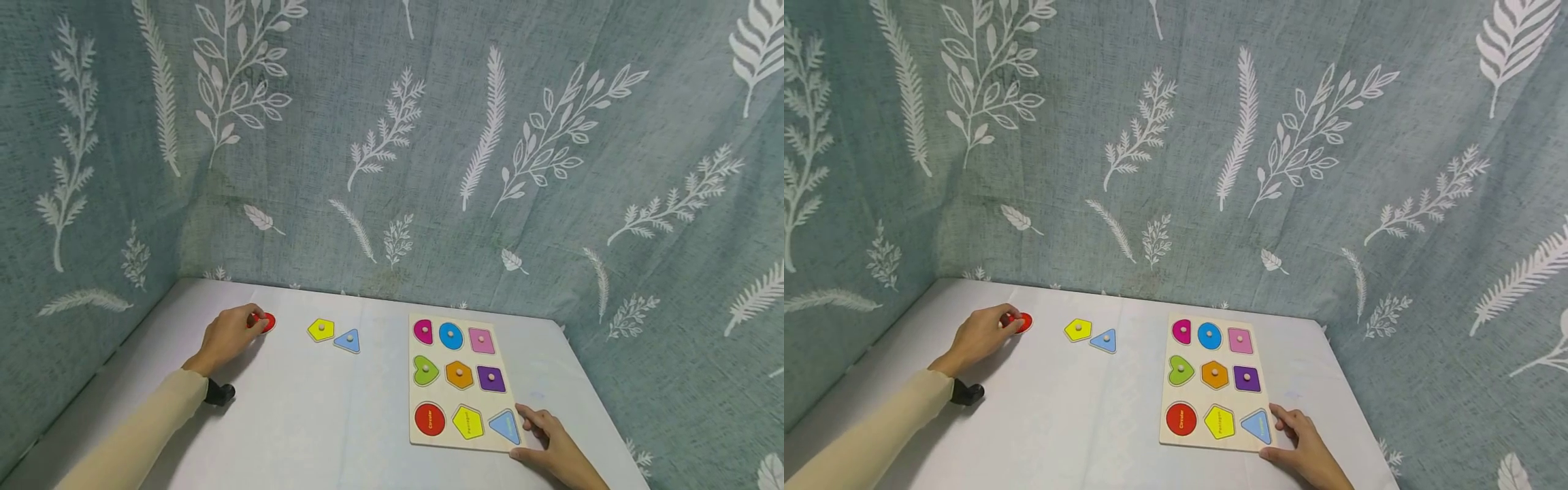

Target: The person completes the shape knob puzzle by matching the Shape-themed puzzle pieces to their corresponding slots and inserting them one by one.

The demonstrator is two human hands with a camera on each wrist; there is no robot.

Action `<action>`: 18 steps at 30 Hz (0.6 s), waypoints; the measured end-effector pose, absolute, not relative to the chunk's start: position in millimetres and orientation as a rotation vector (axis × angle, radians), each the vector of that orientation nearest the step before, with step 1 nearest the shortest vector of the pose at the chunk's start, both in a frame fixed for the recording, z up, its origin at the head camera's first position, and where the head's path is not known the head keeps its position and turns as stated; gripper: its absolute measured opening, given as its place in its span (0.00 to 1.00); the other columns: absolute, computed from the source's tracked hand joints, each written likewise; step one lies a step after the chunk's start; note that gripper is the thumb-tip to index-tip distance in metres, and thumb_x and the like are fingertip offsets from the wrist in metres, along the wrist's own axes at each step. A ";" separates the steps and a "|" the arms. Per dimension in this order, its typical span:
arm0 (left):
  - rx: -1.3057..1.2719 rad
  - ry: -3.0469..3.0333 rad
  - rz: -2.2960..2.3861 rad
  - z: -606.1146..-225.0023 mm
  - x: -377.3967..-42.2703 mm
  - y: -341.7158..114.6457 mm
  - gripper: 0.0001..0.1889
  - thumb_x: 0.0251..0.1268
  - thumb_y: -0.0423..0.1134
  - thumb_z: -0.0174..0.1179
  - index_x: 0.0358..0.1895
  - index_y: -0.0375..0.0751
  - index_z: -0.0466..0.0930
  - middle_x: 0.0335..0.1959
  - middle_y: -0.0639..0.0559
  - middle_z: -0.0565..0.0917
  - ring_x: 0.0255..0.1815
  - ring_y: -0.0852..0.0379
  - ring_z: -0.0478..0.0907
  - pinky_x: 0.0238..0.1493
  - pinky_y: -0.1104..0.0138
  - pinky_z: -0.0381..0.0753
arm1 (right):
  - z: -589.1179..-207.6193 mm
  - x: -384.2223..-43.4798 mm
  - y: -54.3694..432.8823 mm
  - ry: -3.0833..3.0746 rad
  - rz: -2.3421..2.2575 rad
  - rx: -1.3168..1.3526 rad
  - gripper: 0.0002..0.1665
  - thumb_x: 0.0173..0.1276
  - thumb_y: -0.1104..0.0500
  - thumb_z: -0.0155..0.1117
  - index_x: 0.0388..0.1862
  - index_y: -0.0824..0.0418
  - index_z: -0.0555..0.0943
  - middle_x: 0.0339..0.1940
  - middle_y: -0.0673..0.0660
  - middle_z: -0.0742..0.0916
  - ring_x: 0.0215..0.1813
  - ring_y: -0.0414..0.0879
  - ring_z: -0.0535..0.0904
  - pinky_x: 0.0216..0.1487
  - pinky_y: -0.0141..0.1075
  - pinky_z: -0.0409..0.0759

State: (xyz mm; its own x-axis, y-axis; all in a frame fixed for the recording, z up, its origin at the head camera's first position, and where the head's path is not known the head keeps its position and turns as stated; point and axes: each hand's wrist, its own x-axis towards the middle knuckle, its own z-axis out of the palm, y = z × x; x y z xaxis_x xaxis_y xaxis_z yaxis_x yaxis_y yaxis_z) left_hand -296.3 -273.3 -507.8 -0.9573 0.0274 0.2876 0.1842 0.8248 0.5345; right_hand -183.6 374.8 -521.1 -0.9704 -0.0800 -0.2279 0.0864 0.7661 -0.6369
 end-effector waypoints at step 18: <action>-0.047 -2.804 -0.874 -520.0 -310.0 -283.9 0.11 0.69 0.42 0.63 0.44 0.38 0.83 0.30 0.49 0.81 0.31 0.51 0.76 0.29 0.61 0.70 | -523.9 -186.3 371.8 2.743 -0.953 0.057 0.57 0.53 0.43 0.84 0.77 0.62 0.68 0.42 0.52 0.70 0.51 0.49 0.65 0.60 0.46 0.75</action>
